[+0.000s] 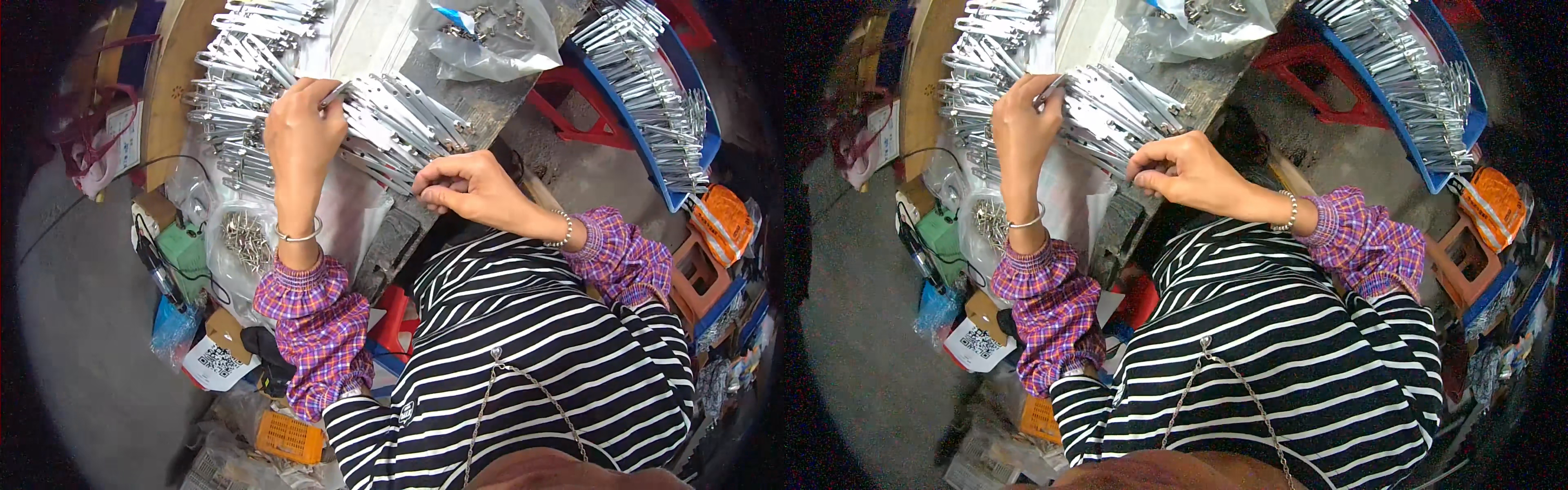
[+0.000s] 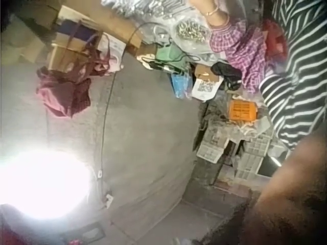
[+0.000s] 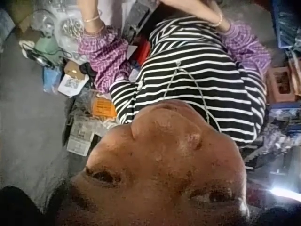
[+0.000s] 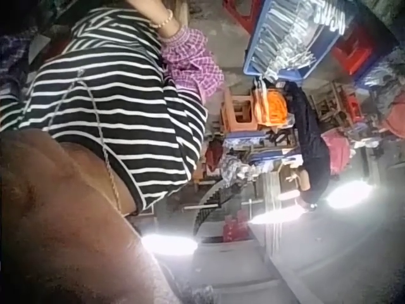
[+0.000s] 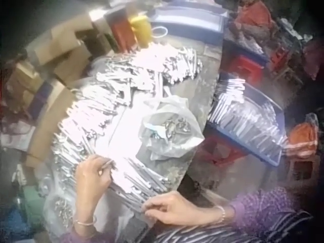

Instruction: Manual assembly of small metal components, likely hinge or fastener parts, by inserting pins into brackets.

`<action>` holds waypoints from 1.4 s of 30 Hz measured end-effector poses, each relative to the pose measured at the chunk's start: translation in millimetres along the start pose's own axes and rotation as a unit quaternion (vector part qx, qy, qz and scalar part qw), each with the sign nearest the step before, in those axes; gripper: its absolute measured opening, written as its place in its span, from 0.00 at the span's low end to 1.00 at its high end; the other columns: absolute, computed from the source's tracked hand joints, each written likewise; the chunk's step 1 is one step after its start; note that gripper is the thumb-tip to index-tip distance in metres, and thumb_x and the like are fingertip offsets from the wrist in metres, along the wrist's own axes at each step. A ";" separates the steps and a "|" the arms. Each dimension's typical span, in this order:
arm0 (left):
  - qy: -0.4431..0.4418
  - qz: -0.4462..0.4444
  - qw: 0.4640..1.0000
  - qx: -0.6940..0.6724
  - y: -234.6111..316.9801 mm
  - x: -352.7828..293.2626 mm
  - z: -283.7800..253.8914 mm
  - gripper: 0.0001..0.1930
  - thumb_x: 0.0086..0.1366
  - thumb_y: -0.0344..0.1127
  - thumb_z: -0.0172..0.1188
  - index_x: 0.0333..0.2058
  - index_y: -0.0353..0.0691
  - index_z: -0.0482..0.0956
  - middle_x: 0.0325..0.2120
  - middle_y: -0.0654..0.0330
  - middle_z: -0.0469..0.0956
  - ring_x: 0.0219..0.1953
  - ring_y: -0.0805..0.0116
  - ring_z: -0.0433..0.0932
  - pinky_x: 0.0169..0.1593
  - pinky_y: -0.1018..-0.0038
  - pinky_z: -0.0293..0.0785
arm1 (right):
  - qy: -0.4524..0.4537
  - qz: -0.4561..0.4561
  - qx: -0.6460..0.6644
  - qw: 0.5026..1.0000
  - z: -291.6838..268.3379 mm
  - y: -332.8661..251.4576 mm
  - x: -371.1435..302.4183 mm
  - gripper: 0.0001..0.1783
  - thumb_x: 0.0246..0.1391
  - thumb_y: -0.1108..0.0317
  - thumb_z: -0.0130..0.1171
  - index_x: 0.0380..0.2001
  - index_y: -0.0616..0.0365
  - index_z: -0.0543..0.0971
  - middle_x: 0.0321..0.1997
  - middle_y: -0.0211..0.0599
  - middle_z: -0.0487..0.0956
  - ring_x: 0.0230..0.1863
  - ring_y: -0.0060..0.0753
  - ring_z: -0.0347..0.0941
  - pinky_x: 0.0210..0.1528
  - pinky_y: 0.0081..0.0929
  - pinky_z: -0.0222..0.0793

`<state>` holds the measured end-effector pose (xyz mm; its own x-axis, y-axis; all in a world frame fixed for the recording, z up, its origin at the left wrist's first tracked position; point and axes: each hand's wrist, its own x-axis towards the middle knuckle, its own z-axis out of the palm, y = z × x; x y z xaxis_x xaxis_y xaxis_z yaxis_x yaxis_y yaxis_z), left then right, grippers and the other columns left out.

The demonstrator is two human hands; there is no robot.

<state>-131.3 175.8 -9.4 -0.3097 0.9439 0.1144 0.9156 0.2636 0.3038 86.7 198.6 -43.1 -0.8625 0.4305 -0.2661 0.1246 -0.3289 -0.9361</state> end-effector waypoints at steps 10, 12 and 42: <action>0.067 0.256 0.963 -0.048 113.4 46.0 20.8 0.08 0.44 0.23 0.57 0.25 0.40 0.79 0.18 0.63 0.76 0.15 0.65 0.73 0.20 0.74 0.67 | -0.066 0.118 0.222 0.966 -15.5 -3.3 -16.1 0.09 0.49 0.75 0.55 0.33 0.70 0.76 0.28 0.38 0.78 0.27 0.21 0.74 0.31 0.16 0.71; 0.044 0.245 0.968 -0.030 124.7 55.0 31.7 0.08 0.44 0.24 0.56 0.26 0.40 0.78 0.19 0.61 0.75 0.18 0.64 0.73 0.23 0.73 0.67 | -0.057 0.130 0.218 0.966 -15.6 -5.9 -19.7 0.09 0.49 0.75 0.56 0.33 0.70 0.76 0.28 0.39 0.78 0.27 0.22 0.74 0.31 0.17 0.71; 0.120 0.250 0.954 -0.110 120.0 71.1 23.3 0.05 0.45 0.26 0.51 0.21 0.40 0.76 0.16 0.51 0.73 0.21 0.51 0.73 0.25 0.63 0.68 | 0.001 0.176 0.403 0.898 -32.1 0.6 -29.7 0.11 0.47 0.74 0.58 0.36 0.65 0.74 0.34 0.38 0.76 0.30 0.21 0.73 0.34 0.14 0.71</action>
<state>-37.5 279.2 13.2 0.0781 0.8607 0.5032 0.8961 -0.2818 0.3430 128.2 212.6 -43.2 -0.8381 0.1810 -0.5146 -0.0066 -0.9466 -0.3223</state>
